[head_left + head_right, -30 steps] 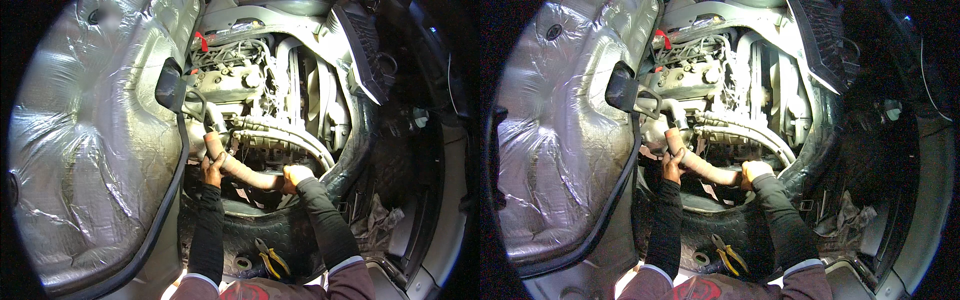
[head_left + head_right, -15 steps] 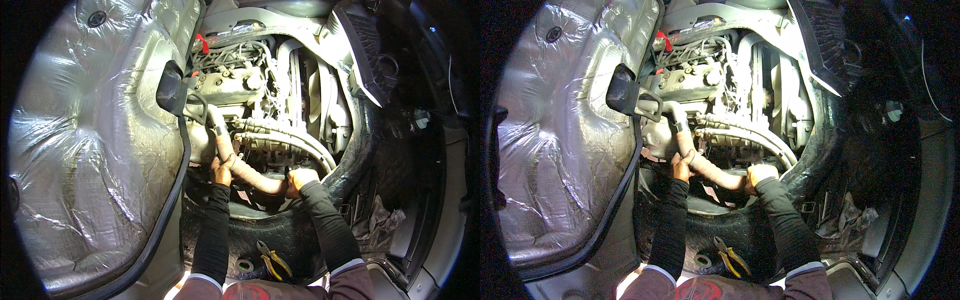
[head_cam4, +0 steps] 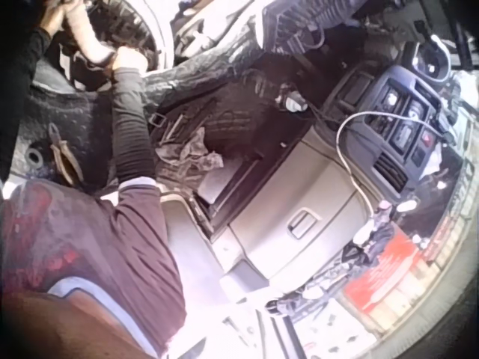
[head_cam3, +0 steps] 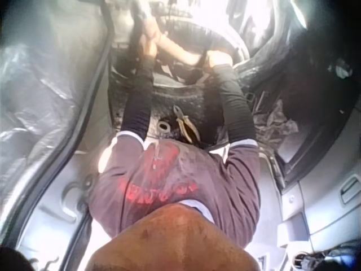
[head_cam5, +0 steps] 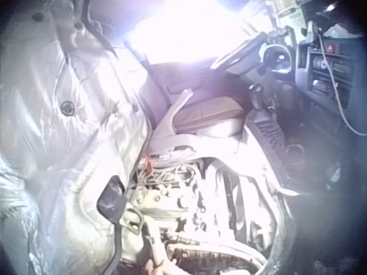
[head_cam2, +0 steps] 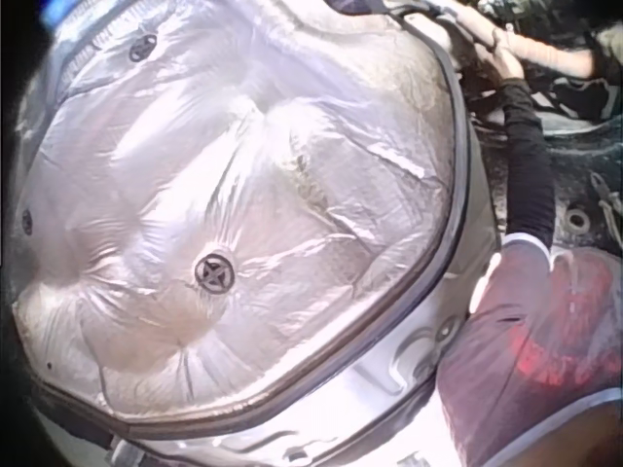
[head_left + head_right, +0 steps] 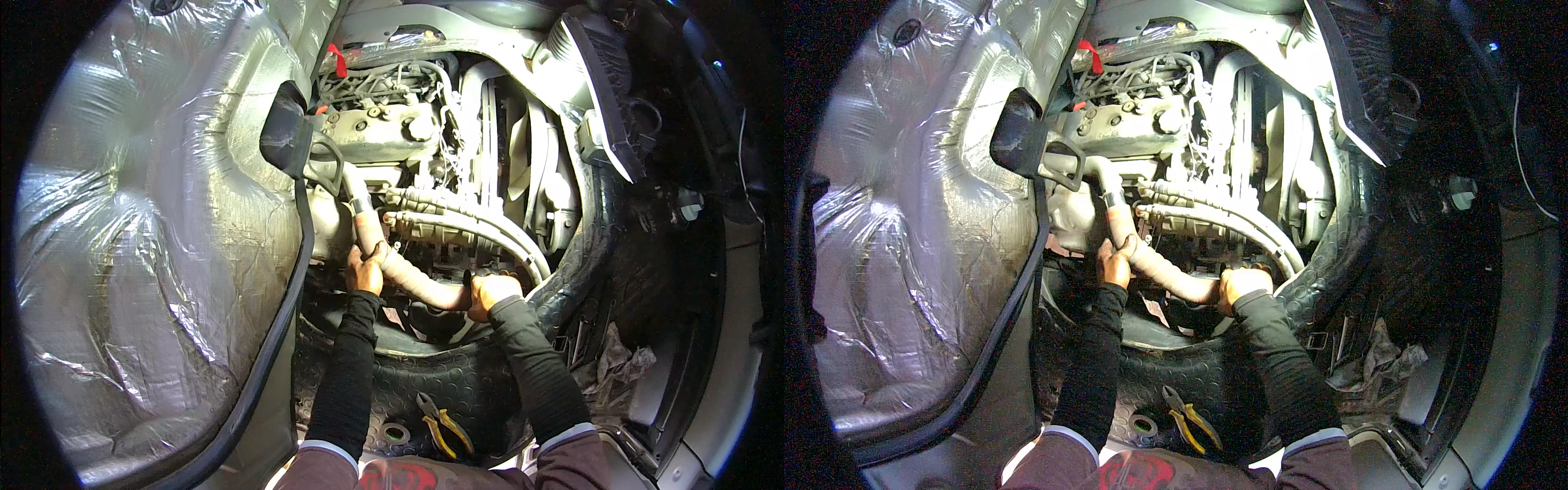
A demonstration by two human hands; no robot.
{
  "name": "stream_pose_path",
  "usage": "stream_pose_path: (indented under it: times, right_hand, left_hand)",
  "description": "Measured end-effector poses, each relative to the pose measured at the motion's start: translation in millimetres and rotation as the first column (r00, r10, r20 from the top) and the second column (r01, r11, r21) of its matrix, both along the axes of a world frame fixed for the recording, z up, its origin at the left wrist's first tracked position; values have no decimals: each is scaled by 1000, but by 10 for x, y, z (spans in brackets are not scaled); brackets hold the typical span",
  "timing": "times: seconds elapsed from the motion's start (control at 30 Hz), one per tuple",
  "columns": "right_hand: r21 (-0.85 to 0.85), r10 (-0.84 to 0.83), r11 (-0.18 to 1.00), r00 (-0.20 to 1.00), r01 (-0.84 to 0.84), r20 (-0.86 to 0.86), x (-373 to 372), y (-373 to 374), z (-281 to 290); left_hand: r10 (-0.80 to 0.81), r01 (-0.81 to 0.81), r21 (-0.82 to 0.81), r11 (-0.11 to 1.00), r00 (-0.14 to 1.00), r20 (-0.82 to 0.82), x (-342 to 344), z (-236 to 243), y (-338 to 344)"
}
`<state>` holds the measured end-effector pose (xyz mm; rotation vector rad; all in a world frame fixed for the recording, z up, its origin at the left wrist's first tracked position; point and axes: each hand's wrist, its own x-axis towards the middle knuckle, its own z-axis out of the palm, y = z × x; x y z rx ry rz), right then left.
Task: The person works inside a van's engine bay, using a wrench to tighten bolts on engine components and handling hoses and connectors. The person repeatedly reaches into the engine compartment, adjusts parts, and uses tools to secure connections.
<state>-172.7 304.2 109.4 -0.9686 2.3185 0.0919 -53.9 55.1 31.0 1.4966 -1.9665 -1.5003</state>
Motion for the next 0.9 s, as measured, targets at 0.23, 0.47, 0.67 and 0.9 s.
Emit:
stream_pose_path:
  times: [0.23,0.47,0.67,0.9]
  right_hand:
    - [93,129,988,989,-122,-74,-61,-91,-242]
    - [-49,112,992,992,-115,-67,-144,-32,-178]
    - [-222,94,967,986,-123,-137,-110,-14,-45]
    - [-340,-12,939,988,-42,-153,-110,-30,-80]
  left_hand:
    - [69,-55,107,993,989,-129,-110,-363,-77]
    - [54,-40,-105,994,990,129,-439,228,211]
    - [28,-7,-197,980,994,108,-392,-19,-39]
    - [116,-34,-311,950,962,248,-607,119,-147]
